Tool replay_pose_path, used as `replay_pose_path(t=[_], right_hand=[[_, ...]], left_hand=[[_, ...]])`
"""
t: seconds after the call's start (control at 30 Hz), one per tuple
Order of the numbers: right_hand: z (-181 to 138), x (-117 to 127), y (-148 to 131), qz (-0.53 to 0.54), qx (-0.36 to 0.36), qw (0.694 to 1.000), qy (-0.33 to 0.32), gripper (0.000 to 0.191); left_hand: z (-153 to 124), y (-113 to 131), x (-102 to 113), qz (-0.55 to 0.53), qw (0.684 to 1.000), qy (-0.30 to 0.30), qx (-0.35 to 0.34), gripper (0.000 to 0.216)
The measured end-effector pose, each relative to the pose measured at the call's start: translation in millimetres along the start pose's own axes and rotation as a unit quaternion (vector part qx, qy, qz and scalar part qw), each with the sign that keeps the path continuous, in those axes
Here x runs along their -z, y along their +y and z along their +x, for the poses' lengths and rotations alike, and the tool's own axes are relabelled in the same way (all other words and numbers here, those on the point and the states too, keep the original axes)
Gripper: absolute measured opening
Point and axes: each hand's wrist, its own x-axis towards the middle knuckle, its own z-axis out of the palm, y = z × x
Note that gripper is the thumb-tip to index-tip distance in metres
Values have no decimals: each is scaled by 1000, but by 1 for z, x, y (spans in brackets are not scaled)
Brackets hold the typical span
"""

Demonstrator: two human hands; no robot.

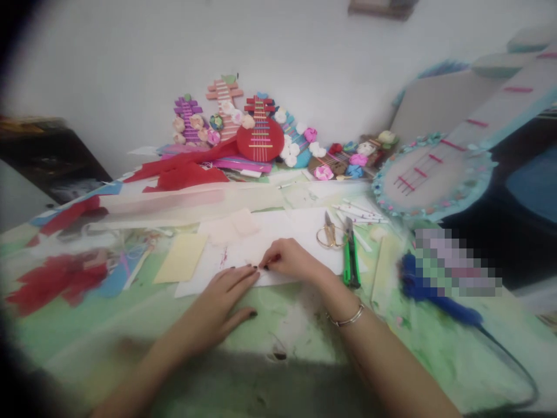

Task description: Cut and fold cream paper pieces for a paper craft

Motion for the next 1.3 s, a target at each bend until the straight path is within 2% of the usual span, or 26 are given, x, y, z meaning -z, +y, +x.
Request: replay_pose_path(t=[0.27,0.47,0.7,0.97,1.1,1.3], right_hand=[[-1,-4,5,24,-41,999,4,26],[-1,-5,5,50,-43,998,11,25],[-2,-4,7,43,-76,995,38,32],[-5,-6,8,26,-74,995,57,17],[-6,-10,1,25,-45,997,58,12],[-6,-6,-3,-31,-29,997,60,14]], left_hand=[[-1,2,-1,14,1000,15,-15,48],[0,2,-1,39,999,7,-16,50],[1,2,-2,48,999,0,-16,46],[0,2,-2,46,999,7,-21,46],[1,1,-3,43,999,17,-19,46],[1,2,-3,52,998,8,-17,46]])
